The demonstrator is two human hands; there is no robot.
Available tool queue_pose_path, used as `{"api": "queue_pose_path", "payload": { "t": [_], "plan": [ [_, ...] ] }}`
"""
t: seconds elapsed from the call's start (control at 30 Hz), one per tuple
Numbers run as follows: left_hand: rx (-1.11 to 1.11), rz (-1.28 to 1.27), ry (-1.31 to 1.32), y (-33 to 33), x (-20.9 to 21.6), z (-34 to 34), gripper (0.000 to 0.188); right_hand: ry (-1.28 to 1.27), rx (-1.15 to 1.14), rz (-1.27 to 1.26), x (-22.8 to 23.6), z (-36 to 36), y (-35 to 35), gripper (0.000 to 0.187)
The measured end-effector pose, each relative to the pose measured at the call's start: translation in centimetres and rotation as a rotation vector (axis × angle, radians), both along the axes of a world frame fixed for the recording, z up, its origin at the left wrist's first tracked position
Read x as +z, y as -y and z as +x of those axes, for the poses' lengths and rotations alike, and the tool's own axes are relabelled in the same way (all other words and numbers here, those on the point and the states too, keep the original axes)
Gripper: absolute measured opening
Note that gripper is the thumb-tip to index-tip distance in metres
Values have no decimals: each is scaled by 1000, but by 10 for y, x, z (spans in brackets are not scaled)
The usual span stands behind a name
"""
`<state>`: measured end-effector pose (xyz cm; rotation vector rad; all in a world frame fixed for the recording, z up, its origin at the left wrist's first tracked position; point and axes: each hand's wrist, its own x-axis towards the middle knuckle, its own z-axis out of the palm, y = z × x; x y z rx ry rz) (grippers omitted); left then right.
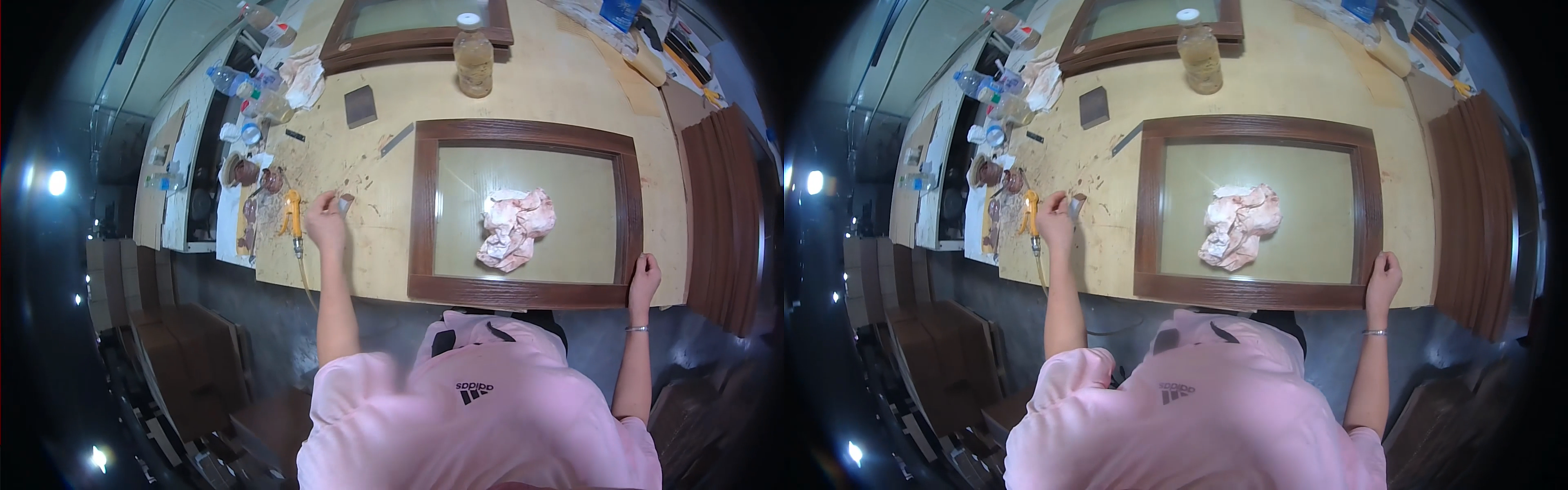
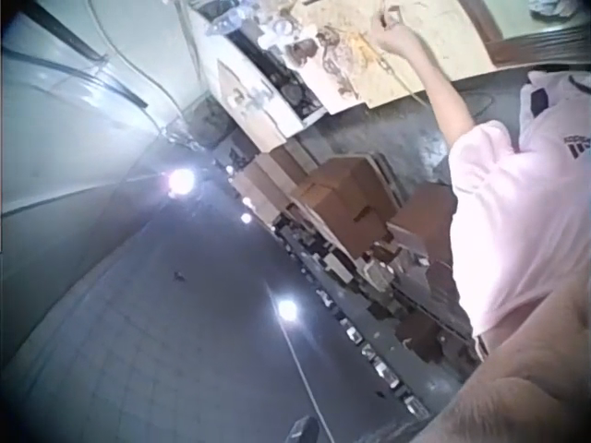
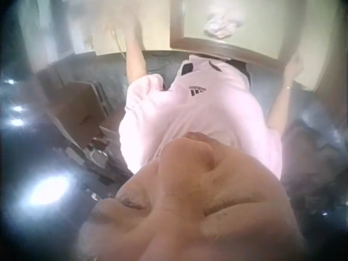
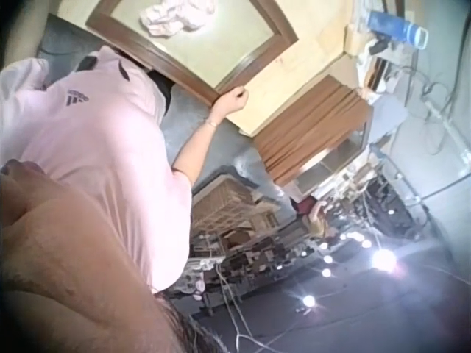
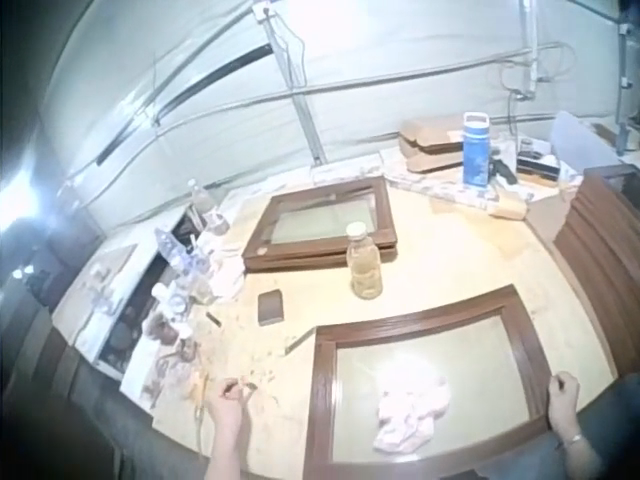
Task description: The person cleans a glass pane within a wooden frame by wiping it with a cloth and using a small scraping tool on the frame edges.
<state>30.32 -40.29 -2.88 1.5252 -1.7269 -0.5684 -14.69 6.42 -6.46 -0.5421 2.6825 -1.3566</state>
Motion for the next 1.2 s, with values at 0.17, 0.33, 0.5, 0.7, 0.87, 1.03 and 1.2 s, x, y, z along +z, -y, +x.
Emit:
{"api": "queue_pose_path", "payload": {
  "t": [0.17, 0.33, 0.5, 0.7, 0.87, 1.03, 1.2],
  "plan": [
    [367, -94, 268, 11, -8, 74, 13, -44, 17, 70, -2, -6, -1, 27],
    [290, -93, 205, 19, -11, 89, 13, -96, 27, 147, -2, -6, 0, 27],
    [-140, -135, 134, 33, -5, -17, 16, -199, 18, 239, -8, -9, 1, 25],
    [-408, -305, 433, 48, -10, -120, 16, -186, 14, 281, 9, 2, 12, 25],
    [-522, -326, 670, 57, -21, -139, 12, -165, -16, 295, 14, 7, 14, 25],
    [-599, -390, 760, 68, -18, -145, 12, -219, -42, 255, 21, 15, 19, 25],
    [-533, -342, 844, 80, -26, -151, 10, -231, -86, 242, 22, 17, 25, 24]
  ]
}}
